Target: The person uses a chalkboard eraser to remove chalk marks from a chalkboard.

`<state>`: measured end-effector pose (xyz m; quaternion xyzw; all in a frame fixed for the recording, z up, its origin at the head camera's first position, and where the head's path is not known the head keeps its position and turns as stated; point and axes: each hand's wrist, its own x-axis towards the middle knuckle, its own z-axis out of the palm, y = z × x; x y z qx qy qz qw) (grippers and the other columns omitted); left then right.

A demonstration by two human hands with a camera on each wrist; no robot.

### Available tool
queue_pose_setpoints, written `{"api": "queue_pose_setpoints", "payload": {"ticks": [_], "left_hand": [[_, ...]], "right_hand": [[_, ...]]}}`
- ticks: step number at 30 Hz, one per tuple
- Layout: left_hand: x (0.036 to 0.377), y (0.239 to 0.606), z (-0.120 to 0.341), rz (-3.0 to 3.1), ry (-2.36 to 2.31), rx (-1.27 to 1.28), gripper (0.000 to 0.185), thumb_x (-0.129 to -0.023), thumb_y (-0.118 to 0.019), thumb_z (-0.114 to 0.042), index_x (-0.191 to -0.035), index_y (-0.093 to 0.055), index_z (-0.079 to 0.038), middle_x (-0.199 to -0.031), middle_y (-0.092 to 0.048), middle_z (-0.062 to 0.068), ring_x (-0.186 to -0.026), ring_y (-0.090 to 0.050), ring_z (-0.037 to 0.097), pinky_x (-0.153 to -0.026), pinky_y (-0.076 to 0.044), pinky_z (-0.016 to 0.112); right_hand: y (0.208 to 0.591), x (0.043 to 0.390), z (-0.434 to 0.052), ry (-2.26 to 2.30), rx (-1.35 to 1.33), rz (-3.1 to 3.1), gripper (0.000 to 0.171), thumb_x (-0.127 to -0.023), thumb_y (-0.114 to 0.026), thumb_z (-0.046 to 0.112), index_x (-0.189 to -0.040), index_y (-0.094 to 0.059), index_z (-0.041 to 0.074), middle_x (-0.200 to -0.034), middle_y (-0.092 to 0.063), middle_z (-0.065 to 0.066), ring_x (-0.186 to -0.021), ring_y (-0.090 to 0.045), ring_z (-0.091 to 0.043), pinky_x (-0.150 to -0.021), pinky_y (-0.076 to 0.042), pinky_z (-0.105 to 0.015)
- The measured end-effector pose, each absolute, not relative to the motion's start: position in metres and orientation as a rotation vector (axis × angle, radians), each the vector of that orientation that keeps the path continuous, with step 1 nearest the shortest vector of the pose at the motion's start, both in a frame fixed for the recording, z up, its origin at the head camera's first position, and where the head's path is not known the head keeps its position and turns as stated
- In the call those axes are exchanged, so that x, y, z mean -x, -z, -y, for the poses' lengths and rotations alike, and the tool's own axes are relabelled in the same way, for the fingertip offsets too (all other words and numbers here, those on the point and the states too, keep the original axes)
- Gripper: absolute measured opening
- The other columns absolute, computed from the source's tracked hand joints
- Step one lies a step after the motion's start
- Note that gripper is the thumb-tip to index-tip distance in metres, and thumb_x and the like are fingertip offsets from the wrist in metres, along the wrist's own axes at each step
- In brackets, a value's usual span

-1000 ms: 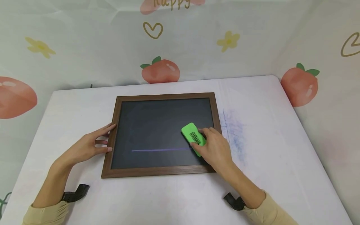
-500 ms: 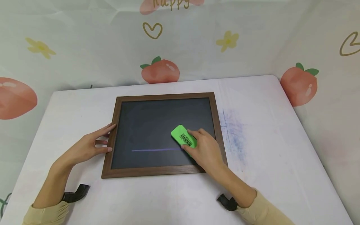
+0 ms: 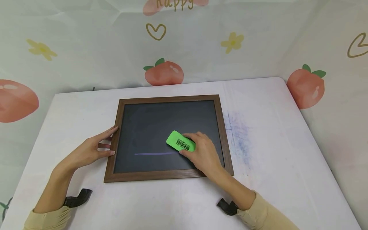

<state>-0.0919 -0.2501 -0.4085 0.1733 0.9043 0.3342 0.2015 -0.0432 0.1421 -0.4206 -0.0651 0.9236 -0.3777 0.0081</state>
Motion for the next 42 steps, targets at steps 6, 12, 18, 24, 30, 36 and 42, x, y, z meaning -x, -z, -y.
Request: {"api": "queue_pose_setpoints", "payload": {"ticks": [6, 12, 18, 24, 30, 36, 42], "left_hand": [[0.092, 0.410, 0.250, -2.533, -0.918, -0.491, 0.090, -0.085, -0.076, -0.003, -0.158, -0.024, -0.010, -0.161, -0.023, 0.019, -0.115, -0.059, 0.037, -0.090, -0.052, 0.046], [0.091, 0.407, 0.249, -2.538, -0.916, -0.499, 0.089, -0.085, -0.076, -0.003, -0.158, -0.025, -0.009, -0.161, -0.023, 0.020, -0.114, -0.060, 0.037, -0.090, -0.052, 0.047], [0.092, 0.406, 0.248, -2.531, -0.922, -0.499, 0.089, -0.086, -0.076, -0.004, -0.158, -0.025, -0.009, -0.161, -0.023, 0.020, -0.115, -0.060, 0.037, -0.091, -0.052, 0.047], [0.093, 0.409, 0.248, -2.532, -0.917, -0.496, 0.089, -0.086, -0.075, -0.005, -0.158, -0.024, -0.010, -0.162, -0.022, 0.018, -0.115, -0.060, 0.036, -0.091, -0.052, 0.046], [0.094, 0.410, 0.248, -2.537, -0.916, -0.497, 0.089, -0.086, -0.076, -0.004, -0.158, -0.024, -0.010, -0.162, -0.022, 0.019, -0.114, -0.060, 0.036, -0.090, -0.052, 0.046], [0.092, 0.410, 0.249, -2.547, -0.907, -0.483, 0.091, -0.084, -0.077, -0.004, -0.158, -0.024, -0.009, -0.161, -0.023, 0.020, -0.112, -0.061, 0.036, -0.089, -0.053, 0.046], [0.093, 0.411, 0.250, -2.539, -0.924, -0.495, 0.091, -0.084, -0.077, -0.003, -0.158, -0.025, -0.009, -0.161, -0.023, 0.021, -0.112, -0.061, 0.037, -0.090, -0.052, 0.045]], "right_hand": [[0.421, 0.044, -0.136, 1.250, 0.206, -2.838, 0.052, -0.075, -0.089, 0.024, -0.123, -0.071, 0.021, -0.105, -0.069, 0.003, -0.071, -0.049, -0.014, -0.059, -0.040, -0.029], [0.422, 0.044, -0.125, 1.249, 0.202, -2.805, 0.051, -0.075, -0.088, 0.027, -0.123, -0.072, 0.022, -0.104, -0.069, 0.006, -0.070, -0.050, -0.014, -0.057, -0.040, -0.027], [0.421, 0.045, -0.106, 1.259, 0.214, -2.773, 0.050, -0.074, -0.089, 0.026, -0.121, -0.073, 0.022, -0.100, -0.067, 0.008, -0.071, -0.050, -0.012, -0.058, -0.040, -0.026], [0.420, 0.046, -0.092, 1.255, 0.256, -2.772, 0.052, -0.072, -0.090, 0.026, -0.121, -0.073, 0.020, -0.103, -0.069, 0.005, -0.074, -0.052, -0.010, -0.059, -0.041, -0.026], [0.421, 0.047, -0.082, 1.224, 0.296, -2.785, 0.053, -0.072, -0.091, 0.027, -0.122, -0.073, 0.020, -0.102, -0.069, 0.005, -0.074, -0.051, -0.010, -0.059, -0.041, -0.025], [0.418, 0.050, -0.070, 1.156, 0.380, -2.779, 0.053, -0.074, -0.089, 0.029, -0.123, -0.072, 0.020, -0.101, -0.068, 0.004, -0.075, -0.051, -0.010, -0.061, -0.041, -0.025], [0.416, 0.052, -0.054, 1.103, 0.471, -2.757, 0.053, -0.077, -0.087, 0.028, -0.125, -0.071, 0.019, -0.104, -0.069, 0.003, -0.081, -0.053, -0.011, -0.063, -0.041, -0.025]]}}
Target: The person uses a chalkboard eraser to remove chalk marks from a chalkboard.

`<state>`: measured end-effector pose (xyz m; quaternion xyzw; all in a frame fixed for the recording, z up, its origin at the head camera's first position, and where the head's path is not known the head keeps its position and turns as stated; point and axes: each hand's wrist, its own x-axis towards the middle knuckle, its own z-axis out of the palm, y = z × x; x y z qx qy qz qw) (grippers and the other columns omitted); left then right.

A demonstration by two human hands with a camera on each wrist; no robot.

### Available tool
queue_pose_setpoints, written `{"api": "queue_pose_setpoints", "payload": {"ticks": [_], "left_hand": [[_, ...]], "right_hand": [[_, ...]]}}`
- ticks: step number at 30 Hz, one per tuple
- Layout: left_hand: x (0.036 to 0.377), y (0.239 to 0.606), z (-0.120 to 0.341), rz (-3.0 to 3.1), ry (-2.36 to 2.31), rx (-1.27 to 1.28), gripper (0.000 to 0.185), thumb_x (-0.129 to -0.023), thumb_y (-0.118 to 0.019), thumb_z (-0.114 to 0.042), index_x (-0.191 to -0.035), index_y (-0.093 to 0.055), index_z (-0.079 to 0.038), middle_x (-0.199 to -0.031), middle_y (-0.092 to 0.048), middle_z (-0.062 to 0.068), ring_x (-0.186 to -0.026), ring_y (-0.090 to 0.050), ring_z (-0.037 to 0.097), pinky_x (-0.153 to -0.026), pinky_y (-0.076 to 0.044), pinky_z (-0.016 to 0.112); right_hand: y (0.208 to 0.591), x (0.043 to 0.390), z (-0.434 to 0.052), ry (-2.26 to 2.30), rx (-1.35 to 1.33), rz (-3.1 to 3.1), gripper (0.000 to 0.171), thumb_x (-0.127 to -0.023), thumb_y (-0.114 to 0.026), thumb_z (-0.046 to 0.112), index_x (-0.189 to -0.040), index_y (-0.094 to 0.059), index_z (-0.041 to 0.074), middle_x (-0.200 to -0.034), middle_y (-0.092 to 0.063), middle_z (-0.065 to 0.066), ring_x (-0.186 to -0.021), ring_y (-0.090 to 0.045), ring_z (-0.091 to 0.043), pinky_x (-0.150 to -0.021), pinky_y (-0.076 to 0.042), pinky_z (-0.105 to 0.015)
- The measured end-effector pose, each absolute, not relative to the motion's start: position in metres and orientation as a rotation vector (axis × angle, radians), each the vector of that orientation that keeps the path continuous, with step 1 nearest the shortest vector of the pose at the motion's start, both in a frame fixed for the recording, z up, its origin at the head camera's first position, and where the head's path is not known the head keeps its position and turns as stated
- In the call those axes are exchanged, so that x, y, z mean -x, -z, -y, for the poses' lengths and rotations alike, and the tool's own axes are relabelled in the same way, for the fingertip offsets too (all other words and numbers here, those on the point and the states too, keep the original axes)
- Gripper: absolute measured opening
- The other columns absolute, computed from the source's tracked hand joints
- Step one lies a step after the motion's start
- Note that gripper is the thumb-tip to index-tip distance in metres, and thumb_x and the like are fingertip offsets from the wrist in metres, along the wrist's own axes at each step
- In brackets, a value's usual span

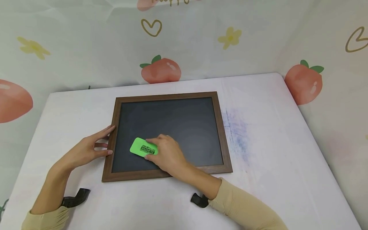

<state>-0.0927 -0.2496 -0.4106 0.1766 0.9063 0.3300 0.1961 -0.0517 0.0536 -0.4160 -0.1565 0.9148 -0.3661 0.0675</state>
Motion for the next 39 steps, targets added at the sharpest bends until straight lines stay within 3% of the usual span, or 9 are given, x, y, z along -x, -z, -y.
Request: {"api": "queue_pose_setpoints", "payload": {"ticks": [16, 24, 33, 39], "left_hand": [[0.092, 0.412, 0.250, -2.534, -0.945, -0.482, 0.089, -0.085, -0.076, -0.004, -0.158, -0.026, -0.010, -0.161, -0.023, 0.019, -0.112, -0.062, 0.037, -0.090, -0.052, 0.044], [0.093, 0.412, 0.250, -2.539, -0.945, -0.477, 0.089, -0.085, -0.076, -0.003, -0.158, -0.027, -0.011, -0.161, -0.023, 0.019, -0.112, -0.062, 0.037, -0.090, -0.052, 0.045], [0.093, 0.411, 0.249, -2.545, -0.944, -0.491, 0.090, -0.084, -0.077, -0.002, -0.158, -0.027, -0.011, -0.161, -0.023, 0.019, -0.112, -0.062, 0.038, -0.090, -0.052, 0.045], [0.092, 0.408, 0.248, -2.543, -0.933, -0.497, 0.091, -0.083, -0.078, -0.004, -0.158, -0.027, -0.010, -0.160, -0.024, 0.021, -0.112, -0.061, 0.038, -0.090, -0.053, 0.045]], "right_hand": [[0.415, 0.044, -0.020, 0.973, 0.695, -2.738, 0.053, -0.083, -0.081, 0.027, -0.132, -0.066, 0.014, -0.110, -0.064, 0.001, -0.090, -0.051, -0.012, -0.069, -0.040, -0.018], [0.417, 0.043, -0.014, 0.932, 0.788, -2.762, 0.057, -0.079, -0.085, 0.032, -0.130, -0.067, 0.013, -0.109, -0.065, 0.000, -0.090, -0.053, -0.011, -0.070, -0.039, -0.016], [0.416, 0.044, -0.015, 0.822, 0.861, -2.864, 0.056, -0.079, -0.085, 0.034, -0.126, -0.069, 0.011, -0.105, -0.068, -0.002, -0.084, -0.056, -0.012, -0.065, -0.043, -0.016], [0.415, 0.049, -0.027, 0.779, 0.767, -2.896, 0.055, -0.079, -0.084, 0.037, -0.125, -0.069, 0.012, -0.100, -0.066, -0.001, -0.079, -0.052, -0.012, -0.064, -0.043, -0.019]]}}
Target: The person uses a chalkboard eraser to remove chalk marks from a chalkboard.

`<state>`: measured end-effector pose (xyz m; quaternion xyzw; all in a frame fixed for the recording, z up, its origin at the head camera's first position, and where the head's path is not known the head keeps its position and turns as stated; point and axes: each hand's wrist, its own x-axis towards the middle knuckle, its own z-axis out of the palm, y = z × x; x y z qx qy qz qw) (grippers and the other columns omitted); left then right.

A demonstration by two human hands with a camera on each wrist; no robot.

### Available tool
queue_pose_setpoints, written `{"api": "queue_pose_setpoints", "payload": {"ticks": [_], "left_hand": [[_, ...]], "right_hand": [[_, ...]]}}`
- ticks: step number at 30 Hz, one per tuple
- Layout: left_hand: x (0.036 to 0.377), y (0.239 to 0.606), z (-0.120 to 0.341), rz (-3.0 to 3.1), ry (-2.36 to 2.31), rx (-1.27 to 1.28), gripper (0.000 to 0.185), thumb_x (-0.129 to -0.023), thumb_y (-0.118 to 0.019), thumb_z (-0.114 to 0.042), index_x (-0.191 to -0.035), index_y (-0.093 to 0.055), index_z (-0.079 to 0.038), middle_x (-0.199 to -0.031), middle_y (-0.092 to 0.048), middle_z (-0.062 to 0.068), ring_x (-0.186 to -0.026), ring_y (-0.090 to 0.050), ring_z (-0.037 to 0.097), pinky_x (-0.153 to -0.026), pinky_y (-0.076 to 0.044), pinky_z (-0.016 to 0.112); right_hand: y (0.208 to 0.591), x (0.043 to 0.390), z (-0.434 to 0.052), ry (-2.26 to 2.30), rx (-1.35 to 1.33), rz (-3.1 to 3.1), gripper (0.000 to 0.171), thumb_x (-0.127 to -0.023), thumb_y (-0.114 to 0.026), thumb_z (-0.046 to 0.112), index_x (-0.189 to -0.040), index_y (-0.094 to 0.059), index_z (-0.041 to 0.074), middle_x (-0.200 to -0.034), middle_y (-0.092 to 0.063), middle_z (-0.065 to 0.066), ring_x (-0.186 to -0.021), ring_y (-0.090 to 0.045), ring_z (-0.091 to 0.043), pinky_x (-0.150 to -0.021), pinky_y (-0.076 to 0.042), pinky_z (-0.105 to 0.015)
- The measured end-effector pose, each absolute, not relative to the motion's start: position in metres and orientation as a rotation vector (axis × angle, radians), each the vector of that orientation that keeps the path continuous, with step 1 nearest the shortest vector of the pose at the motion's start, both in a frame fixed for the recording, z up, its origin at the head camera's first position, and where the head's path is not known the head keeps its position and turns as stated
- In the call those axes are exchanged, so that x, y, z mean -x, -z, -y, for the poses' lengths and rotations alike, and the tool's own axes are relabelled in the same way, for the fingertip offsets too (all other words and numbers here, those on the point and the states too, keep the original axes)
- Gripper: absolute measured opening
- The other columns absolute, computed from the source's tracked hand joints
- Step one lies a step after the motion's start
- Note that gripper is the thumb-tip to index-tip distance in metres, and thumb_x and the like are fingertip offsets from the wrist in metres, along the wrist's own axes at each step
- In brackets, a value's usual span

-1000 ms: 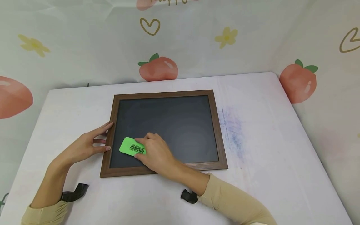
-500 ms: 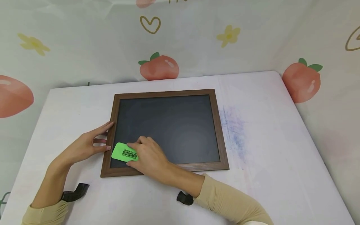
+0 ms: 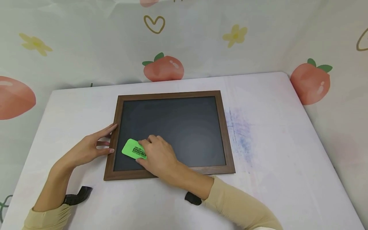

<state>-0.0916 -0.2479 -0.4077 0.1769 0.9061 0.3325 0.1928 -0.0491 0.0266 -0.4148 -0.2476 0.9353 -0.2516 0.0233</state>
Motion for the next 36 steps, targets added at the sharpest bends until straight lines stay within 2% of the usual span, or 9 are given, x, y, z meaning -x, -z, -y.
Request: {"api": "queue_pose_setpoints", "payload": {"ticks": [9, 18, 25, 36], "left_hand": [[0.092, 0.406, 0.247, -2.539, -0.920, -0.497, 0.091, -0.084, -0.078, -0.005, -0.158, -0.026, -0.010, -0.160, -0.024, 0.021, -0.113, -0.060, 0.036, -0.090, -0.052, 0.046], [0.093, 0.407, 0.248, -2.532, -0.908, -0.486, 0.091, -0.085, -0.076, -0.004, -0.159, -0.024, -0.013, -0.162, -0.022, 0.018, -0.115, -0.059, 0.036, -0.091, -0.052, 0.047], [0.094, 0.407, 0.248, -2.531, -0.905, -0.493, 0.091, -0.085, -0.076, -0.003, -0.159, -0.023, -0.012, -0.161, -0.022, 0.019, -0.115, -0.059, 0.036, -0.091, -0.052, 0.046], [0.091, 0.407, 0.249, -2.533, -0.909, -0.477, 0.091, -0.085, -0.077, -0.004, -0.159, -0.024, -0.012, -0.161, -0.023, 0.020, -0.116, -0.059, 0.038, -0.090, -0.052, 0.048]], "right_hand": [[0.415, 0.053, -0.054, 0.820, 0.611, -2.943, 0.054, -0.078, -0.085, 0.035, -0.124, -0.069, 0.013, -0.098, -0.064, 0.001, -0.076, -0.051, -0.013, -0.063, -0.043, -0.024], [0.413, 0.054, -0.073, 0.807, 0.516, -2.967, 0.055, -0.078, -0.086, 0.036, -0.125, -0.068, 0.013, -0.104, -0.065, 0.000, -0.081, -0.054, -0.013, -0.065, -0.045, -0.027], [0.413, 0.050, -0.098, 0.862, 0.398, -2.970, 0.055, -0.078, -0.086, 0.034, -0.125, -0.067, 0.012, -0.099, -0.063, 0.001, -0.077, -0.050, -0.013, -0.061, -0.042, -0.027], [0.421, 0.044, -0.134, 1.077, 0.332, -2.943, 0.051, -0.076, -0.087, 0.028, -0.120, -0.068, 0.011, -0.106, -0.066, 0.002, -0.076, -0.051, -0.012, -0.063, -0.043, -0.028]]}}
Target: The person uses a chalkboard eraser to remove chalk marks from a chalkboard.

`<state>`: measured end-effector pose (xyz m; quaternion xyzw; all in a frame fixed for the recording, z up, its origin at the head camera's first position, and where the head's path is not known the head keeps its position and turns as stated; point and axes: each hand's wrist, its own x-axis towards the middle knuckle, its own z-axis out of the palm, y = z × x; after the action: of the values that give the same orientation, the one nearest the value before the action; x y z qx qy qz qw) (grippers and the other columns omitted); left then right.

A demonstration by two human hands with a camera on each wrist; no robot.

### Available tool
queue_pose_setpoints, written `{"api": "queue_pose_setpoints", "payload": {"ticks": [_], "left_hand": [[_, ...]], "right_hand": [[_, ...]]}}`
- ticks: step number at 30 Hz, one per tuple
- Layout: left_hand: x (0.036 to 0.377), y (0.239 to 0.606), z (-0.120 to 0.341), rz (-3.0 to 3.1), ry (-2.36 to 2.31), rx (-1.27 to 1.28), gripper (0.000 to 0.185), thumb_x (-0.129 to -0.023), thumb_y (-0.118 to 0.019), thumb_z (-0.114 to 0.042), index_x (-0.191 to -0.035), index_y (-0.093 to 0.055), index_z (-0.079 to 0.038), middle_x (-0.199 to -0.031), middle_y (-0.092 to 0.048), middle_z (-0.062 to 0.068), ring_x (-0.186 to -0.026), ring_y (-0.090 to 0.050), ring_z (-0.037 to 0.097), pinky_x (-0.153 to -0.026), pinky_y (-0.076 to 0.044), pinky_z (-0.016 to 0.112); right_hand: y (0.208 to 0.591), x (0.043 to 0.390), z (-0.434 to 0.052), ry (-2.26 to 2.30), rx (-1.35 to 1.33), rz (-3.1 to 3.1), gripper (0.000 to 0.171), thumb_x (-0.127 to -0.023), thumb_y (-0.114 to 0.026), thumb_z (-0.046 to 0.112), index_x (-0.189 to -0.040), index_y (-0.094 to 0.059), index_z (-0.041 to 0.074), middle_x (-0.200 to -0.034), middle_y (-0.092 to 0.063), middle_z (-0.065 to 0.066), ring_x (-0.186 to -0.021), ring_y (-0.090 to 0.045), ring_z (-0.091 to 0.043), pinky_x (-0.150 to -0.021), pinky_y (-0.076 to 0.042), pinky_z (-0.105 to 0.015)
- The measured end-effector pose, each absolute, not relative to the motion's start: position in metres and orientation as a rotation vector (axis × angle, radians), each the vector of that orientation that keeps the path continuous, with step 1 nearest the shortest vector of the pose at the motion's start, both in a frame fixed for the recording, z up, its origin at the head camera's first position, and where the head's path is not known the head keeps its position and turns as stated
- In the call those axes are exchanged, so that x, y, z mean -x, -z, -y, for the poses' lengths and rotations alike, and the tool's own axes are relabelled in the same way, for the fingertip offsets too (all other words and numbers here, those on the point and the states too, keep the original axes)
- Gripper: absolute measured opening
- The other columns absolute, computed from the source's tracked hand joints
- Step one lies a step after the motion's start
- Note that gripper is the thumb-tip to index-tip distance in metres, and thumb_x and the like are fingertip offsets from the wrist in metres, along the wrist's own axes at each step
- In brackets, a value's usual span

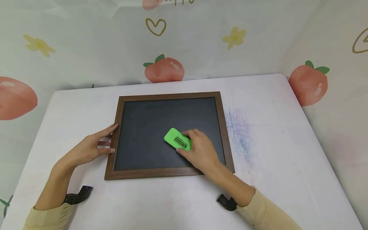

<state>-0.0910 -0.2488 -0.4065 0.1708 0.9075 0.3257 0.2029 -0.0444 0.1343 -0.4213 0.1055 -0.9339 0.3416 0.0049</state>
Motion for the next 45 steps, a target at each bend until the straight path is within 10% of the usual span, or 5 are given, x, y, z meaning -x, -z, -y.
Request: {"api": "queue_pose_setpoints", "payload": {"ticks": [45], "left_hand": [[0.097, 0.409, 0.248, -2.540, -0.962, -0.435, 0.085, -0.088, -0.074, -0.003, -0.158, -0.026, -0.009, -0.159, -0.028, 0.020, -0.118, -0.058, 0.040, -0.093, -0.051, 0.049]], "right_hand": [[0.418, 0.101, -0.217, -1.021, -0.362, 2.887, 0.056, -0.082, -0.083, 0.023, -0.130, -0.063, 0.003, -0.114, -0.067, -0.014, -0.083, -0.058, -0.024, -0.065, -0.045, -0.033]]}}
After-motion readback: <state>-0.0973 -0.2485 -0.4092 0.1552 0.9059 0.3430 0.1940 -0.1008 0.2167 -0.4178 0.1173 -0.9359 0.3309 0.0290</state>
